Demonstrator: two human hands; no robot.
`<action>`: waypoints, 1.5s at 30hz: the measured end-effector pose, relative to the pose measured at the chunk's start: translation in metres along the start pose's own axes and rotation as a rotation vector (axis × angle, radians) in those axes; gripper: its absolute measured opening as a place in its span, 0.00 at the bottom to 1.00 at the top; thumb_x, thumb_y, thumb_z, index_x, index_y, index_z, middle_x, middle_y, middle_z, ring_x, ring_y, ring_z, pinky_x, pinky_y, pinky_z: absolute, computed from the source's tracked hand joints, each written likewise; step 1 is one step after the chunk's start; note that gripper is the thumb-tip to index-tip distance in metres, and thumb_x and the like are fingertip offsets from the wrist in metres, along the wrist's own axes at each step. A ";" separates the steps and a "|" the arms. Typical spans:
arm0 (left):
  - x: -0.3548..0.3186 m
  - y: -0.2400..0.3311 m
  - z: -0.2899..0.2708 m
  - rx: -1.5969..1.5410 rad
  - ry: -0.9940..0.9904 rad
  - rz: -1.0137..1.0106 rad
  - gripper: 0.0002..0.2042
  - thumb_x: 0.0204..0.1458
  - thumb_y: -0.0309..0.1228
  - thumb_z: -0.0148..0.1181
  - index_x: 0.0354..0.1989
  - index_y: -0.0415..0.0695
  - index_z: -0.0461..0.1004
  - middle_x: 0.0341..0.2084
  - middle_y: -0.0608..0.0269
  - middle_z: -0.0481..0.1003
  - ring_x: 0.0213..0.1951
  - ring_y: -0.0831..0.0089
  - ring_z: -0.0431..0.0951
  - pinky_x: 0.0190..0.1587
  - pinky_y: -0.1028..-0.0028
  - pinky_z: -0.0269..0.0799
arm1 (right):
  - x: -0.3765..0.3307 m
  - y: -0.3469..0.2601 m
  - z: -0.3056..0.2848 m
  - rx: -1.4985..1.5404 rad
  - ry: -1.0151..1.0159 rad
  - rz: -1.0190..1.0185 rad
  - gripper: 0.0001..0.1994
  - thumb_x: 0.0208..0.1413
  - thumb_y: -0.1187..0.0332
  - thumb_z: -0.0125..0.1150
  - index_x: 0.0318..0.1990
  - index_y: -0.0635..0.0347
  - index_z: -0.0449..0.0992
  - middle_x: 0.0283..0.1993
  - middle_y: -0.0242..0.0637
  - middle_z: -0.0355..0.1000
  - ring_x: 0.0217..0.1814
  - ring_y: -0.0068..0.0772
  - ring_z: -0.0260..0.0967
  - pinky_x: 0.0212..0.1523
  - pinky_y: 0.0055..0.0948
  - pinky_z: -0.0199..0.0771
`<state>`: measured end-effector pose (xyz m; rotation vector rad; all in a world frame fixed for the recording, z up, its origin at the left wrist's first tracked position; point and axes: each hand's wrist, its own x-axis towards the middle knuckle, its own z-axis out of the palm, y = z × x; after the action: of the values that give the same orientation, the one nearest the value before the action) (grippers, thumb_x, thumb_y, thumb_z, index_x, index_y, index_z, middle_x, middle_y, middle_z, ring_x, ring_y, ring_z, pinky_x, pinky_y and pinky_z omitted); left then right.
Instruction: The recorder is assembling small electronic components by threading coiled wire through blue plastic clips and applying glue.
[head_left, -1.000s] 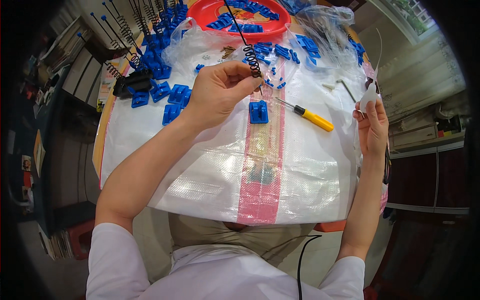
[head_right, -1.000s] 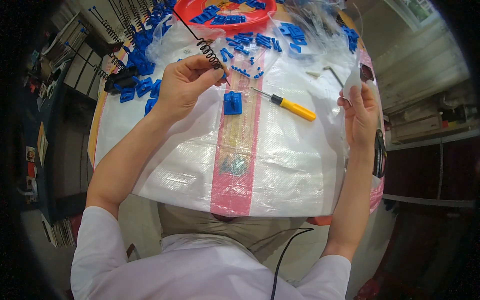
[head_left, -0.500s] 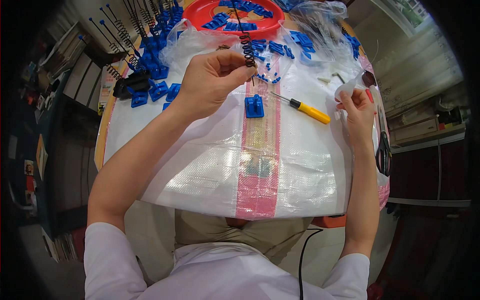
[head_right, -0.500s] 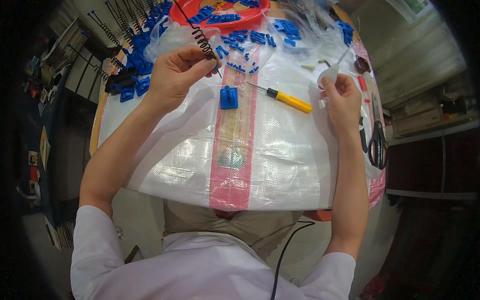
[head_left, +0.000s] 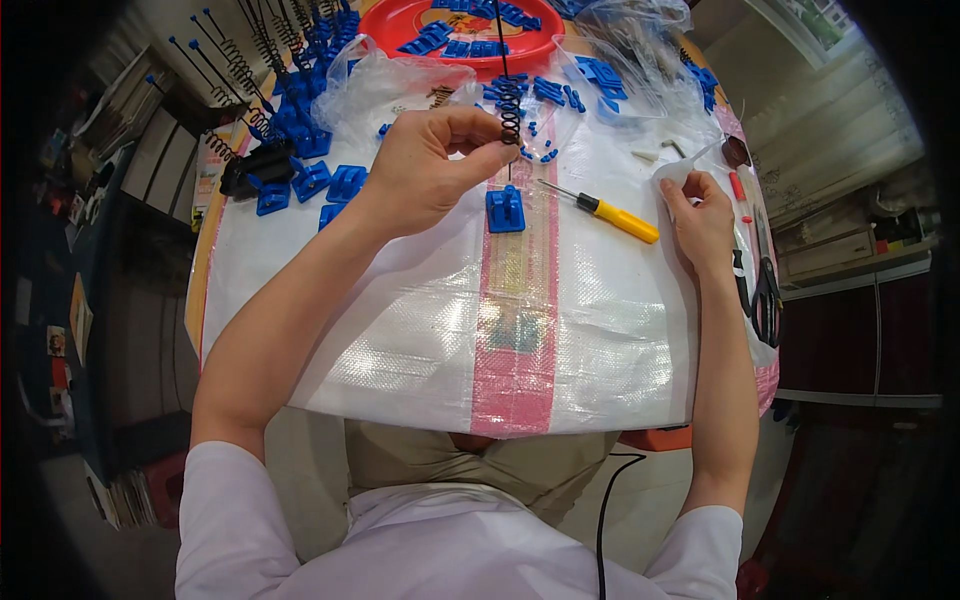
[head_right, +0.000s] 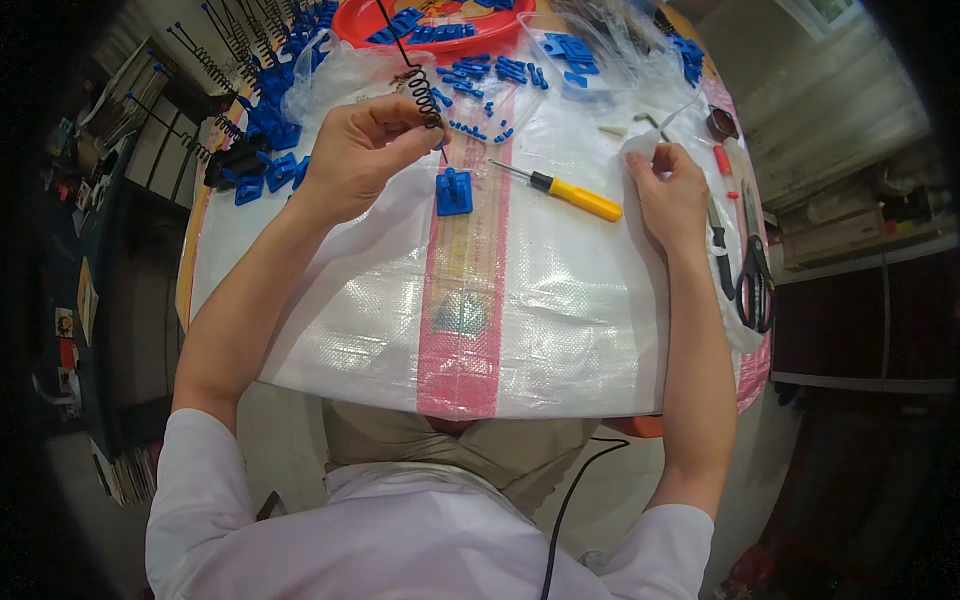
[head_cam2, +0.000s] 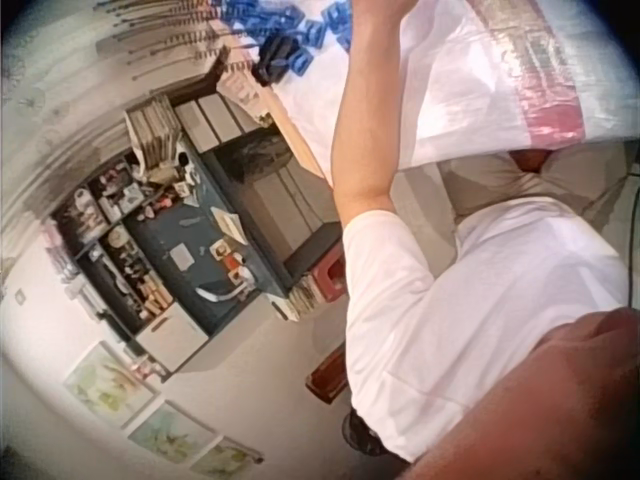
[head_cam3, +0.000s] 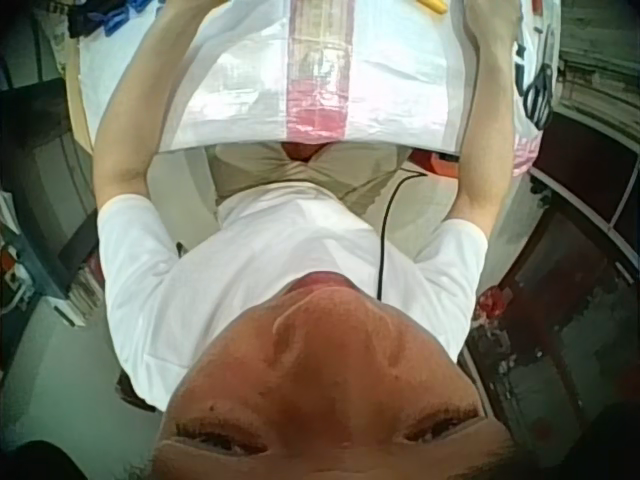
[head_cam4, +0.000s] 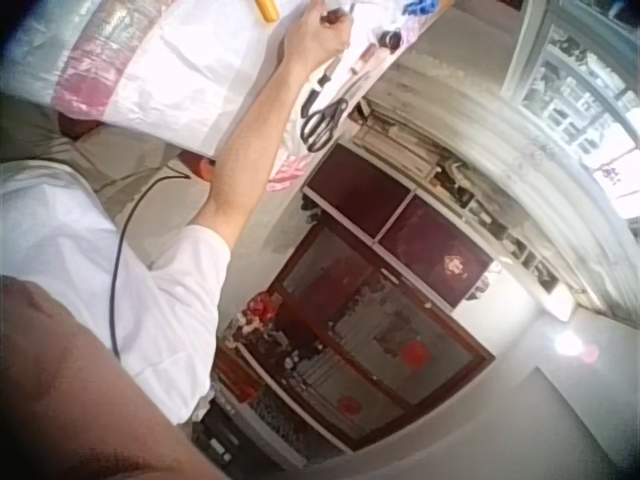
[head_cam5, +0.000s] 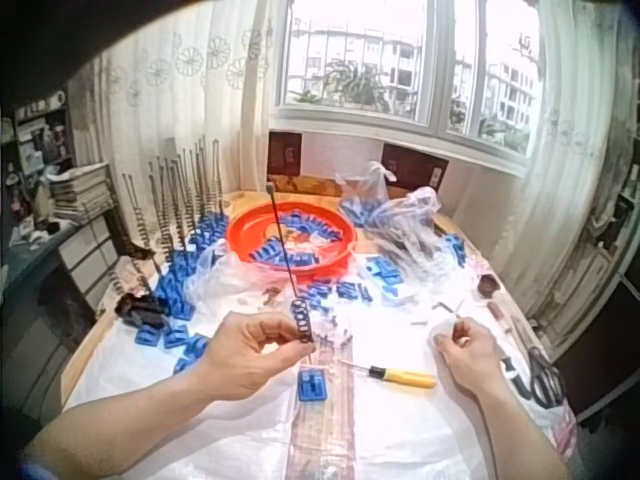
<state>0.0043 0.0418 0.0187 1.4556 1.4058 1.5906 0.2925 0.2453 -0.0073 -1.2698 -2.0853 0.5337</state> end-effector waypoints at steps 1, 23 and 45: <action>0.000 -0.001 0.000 0.014 -0.003 -0.004 0.08 0.57 0.28 0.66 0.41 0.37 0.82 0.31 0.69 0.80 0.34 0.84 0.77 0.40 0.80 0.72 | -0.001 -0.003 0.000 -0.034 -0.021 0.020 0.20 0.55 0.56 0.70 0.45 0.66 0.80 0.40 0.42 0.81 0.42 0.34 0.78 0.47 0.33 0.75; 0.005 0.005 0.000 -0.056 -0.015 -0.031 0.08 0.57 0.27 0.66 0.41 0.36 0.82 0.33 0.66 0.82 0.35 0.83 0.78 0.41 0.80 0.74 | 0.007 0.017 -0.044 0.166 -0.099 -0.026 0.27 0.54 0.60 0.73 0.53 0.76 0.77 0.49 0.50 0.80 0.50 0.33 0.78 0.52 0.29 0.75; 0.014 0.014 -0.002 0.018 -0.126 -0.058 0.08 0.58 0.25 0.65 0.43 0.35 0.80 0.35 0.64 0.81 0.39 0.79 0.79 0.45 0.75 0.76 | -0.004 -0.190 -0.003 0.665 -0.369 -0.626 0.17 0.64 0.68 0.65 0.56 0.68 0.76 0.46 0.40 0.80 0.47 0.24 0.78 0.45 0.24 0.79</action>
<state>0.0027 0.0493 0.0371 1.4851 1.3809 1.4286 0.1752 0.1558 0.1125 -0.1298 -2.1570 1.0906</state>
